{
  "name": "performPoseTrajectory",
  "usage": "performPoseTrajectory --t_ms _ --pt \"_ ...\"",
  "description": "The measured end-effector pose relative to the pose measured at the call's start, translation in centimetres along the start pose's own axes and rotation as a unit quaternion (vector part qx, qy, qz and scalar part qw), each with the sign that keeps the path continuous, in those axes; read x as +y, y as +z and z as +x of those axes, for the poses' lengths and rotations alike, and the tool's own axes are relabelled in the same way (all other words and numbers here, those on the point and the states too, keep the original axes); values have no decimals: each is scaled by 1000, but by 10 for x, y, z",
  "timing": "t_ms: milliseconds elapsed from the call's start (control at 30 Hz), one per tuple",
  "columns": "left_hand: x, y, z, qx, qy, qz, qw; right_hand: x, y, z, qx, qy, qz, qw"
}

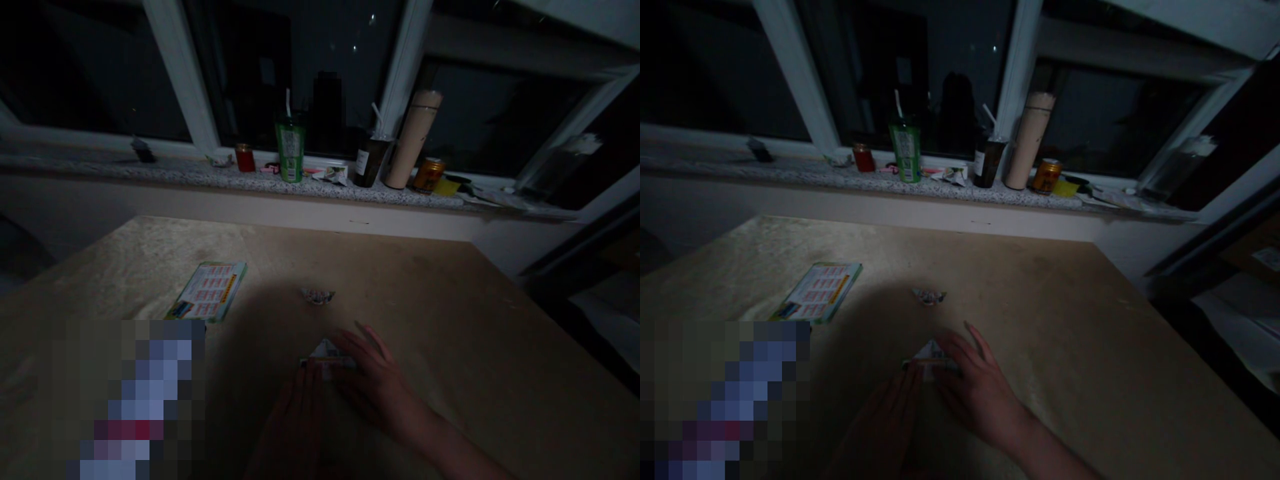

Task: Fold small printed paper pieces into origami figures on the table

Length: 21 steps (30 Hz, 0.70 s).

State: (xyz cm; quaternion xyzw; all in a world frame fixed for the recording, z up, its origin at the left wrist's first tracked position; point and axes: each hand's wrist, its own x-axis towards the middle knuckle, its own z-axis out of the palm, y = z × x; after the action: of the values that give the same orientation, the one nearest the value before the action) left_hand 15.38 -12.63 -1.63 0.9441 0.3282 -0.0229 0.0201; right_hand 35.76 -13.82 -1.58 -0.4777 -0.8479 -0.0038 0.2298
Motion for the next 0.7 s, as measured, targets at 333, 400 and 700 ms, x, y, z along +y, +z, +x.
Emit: performPoseTrajectory --t_ms 333,400,700 --pt "-10 23 5 19 10 -68 997 0 1 -3 24 11 -2 1000" --pt "-11 23 6 -5 7 -74 997 1 2 -4 33 11 -6 999" --pt "-8 8 10 -48 1 -89 995 -4 -4 -5 56 20 -24 998"
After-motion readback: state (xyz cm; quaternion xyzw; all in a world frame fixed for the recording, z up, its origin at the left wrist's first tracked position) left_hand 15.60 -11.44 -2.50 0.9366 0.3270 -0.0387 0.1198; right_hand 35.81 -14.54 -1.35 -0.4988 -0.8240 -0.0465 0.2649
